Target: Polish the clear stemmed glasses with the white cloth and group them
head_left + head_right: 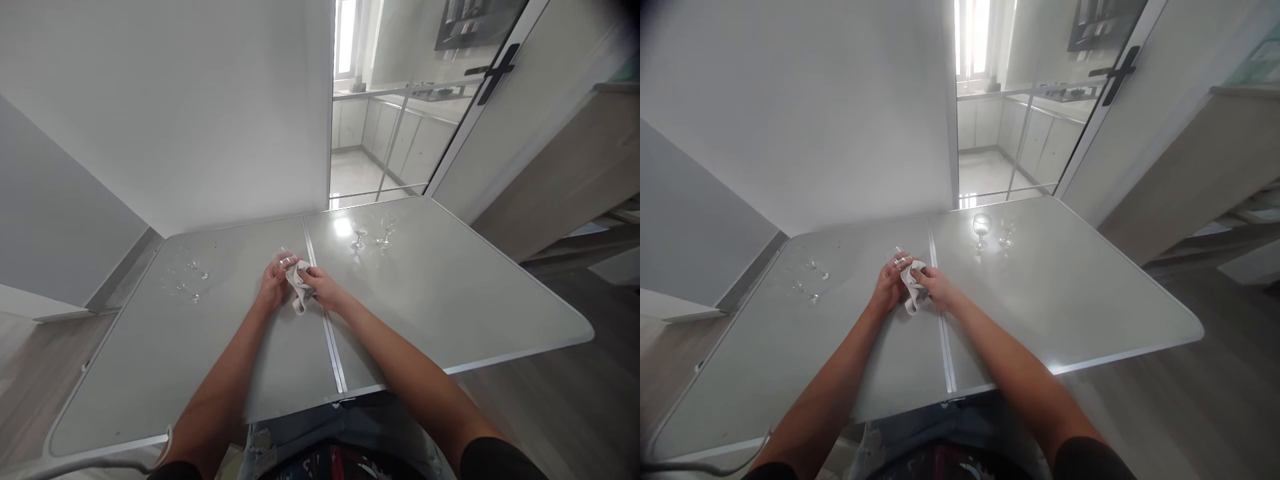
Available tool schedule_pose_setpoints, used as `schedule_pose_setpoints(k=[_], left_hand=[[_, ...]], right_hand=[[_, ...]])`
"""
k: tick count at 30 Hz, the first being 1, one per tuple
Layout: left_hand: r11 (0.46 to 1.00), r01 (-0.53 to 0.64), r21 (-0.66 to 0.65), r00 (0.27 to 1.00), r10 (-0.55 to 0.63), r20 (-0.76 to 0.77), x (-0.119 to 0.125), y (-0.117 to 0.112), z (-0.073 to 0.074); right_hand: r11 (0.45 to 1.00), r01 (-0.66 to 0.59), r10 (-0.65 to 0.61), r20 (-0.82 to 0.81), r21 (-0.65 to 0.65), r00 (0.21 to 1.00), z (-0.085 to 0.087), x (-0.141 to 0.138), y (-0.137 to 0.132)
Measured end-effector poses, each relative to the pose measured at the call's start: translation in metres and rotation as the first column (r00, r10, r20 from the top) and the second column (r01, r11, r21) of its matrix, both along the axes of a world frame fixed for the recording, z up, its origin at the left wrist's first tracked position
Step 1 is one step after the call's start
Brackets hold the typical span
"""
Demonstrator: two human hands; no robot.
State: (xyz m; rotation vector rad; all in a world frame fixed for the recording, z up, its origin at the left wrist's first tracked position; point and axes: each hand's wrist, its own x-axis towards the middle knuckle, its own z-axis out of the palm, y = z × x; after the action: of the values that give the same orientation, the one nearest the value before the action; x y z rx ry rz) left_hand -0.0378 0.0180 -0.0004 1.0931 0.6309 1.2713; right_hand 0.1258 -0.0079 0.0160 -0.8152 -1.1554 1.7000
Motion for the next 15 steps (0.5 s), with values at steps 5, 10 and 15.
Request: schedule_pose_setpoints(k=[5,10,15], left_hand=[[0.99,-0.139,0.033,0.985,0.142,-0.094,0.004,0.006,-0.009],[0.996,-0.083,0.011,0.995,0.083,-0.05,0.001,0.003,-0.004],[0.995,0.086,-0.045,0.996,-0.085,0.016,-0.004,-0.002,0.003]], right_hand=[[0.855,0.21,-0.442,0.456,0.474,0.772,-0.006,-0.005,0.0],[0.928,0.154,-0.276,0.348,0.338,0.896,-0.004,-0.007,-0.001],[0.983,-0.167,0.155,-0.145,-0.077,0.977,0.004,-0.003,-0.002]])
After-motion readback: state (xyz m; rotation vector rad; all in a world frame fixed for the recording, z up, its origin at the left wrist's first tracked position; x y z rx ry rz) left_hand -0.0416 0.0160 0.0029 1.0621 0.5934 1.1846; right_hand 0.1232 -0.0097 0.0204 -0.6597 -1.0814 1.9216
